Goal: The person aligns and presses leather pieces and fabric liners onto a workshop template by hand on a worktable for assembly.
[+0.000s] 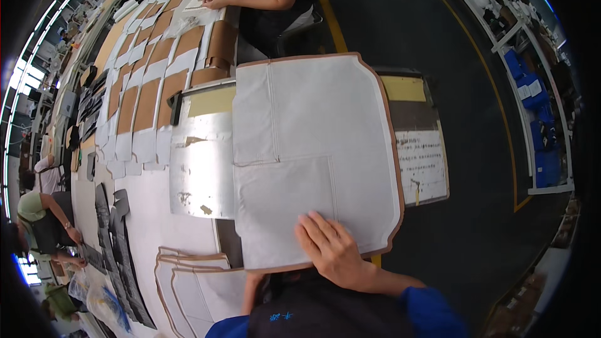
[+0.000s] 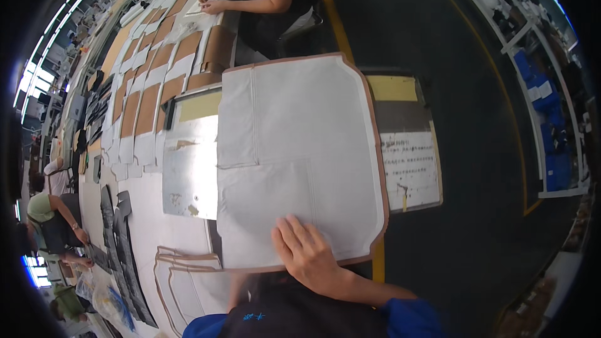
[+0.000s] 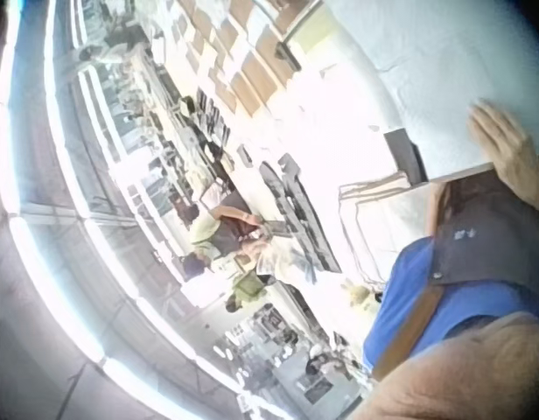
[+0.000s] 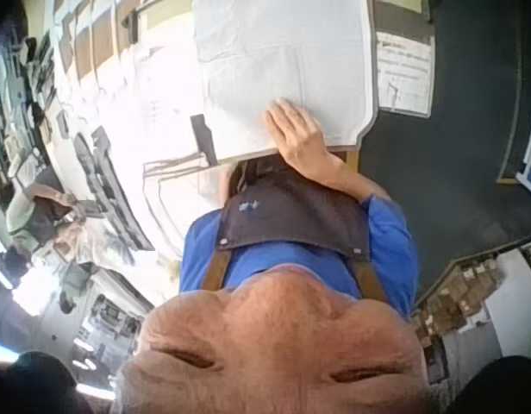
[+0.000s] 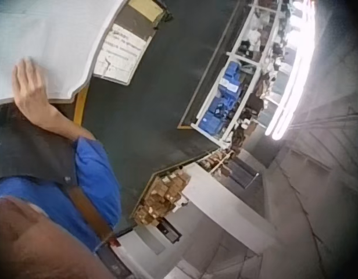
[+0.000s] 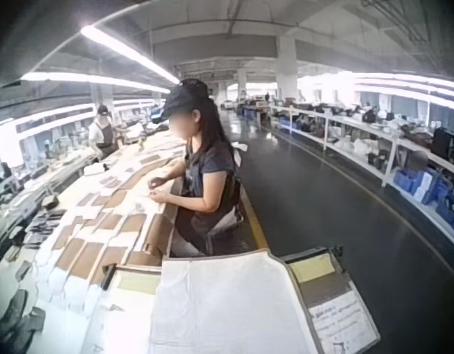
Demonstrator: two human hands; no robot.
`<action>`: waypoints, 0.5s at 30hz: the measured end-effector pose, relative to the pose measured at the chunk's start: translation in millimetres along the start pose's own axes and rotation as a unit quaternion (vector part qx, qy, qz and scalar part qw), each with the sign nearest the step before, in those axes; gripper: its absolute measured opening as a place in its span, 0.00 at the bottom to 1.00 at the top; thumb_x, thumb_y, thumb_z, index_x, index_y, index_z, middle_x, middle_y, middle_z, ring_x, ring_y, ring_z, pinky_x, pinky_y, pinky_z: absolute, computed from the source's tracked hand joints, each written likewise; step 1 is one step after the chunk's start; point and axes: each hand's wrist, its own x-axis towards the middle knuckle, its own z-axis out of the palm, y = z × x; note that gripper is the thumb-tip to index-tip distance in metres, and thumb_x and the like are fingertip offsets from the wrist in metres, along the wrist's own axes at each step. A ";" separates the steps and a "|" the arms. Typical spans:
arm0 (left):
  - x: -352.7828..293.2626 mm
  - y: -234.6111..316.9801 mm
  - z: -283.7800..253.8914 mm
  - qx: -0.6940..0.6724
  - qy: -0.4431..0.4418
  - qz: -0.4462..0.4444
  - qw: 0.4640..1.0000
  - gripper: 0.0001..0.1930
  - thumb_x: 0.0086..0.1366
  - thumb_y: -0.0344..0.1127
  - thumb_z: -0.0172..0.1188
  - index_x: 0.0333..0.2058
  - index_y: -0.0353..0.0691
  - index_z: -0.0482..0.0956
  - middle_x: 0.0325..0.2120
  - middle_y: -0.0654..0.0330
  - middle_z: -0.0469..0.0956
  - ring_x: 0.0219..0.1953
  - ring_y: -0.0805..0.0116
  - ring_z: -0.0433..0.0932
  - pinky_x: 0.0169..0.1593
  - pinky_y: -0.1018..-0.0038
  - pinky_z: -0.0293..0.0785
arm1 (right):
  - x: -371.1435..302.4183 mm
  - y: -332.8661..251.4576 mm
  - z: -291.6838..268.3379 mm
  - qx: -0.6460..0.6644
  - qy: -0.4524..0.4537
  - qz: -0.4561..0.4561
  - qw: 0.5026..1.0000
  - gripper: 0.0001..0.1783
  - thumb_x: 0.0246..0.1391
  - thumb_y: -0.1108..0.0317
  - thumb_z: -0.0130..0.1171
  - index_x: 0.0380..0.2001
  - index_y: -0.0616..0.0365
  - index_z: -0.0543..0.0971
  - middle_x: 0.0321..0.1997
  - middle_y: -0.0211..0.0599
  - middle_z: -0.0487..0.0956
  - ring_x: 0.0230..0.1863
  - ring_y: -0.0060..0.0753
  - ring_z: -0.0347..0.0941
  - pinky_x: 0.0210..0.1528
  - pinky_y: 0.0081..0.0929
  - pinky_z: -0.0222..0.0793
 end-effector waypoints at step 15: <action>236.3 265.2 29.0 0.416 0.056 0.312 0.852 0.37 0.77 0.66 0.42 0.75 0.50 0.63 0.77 0.48 0.56 0.80 0.47 0.47 0.79 0.44 0.37 | 71.0 143.5 40.8 -0.124 -0.028 0.190 0.973 0.39 0.73 0.37 0.42 0.76 0.49 0.64 0.83 0.52 0.54 0.84 0.55 0.42 0.82 0.56 0.34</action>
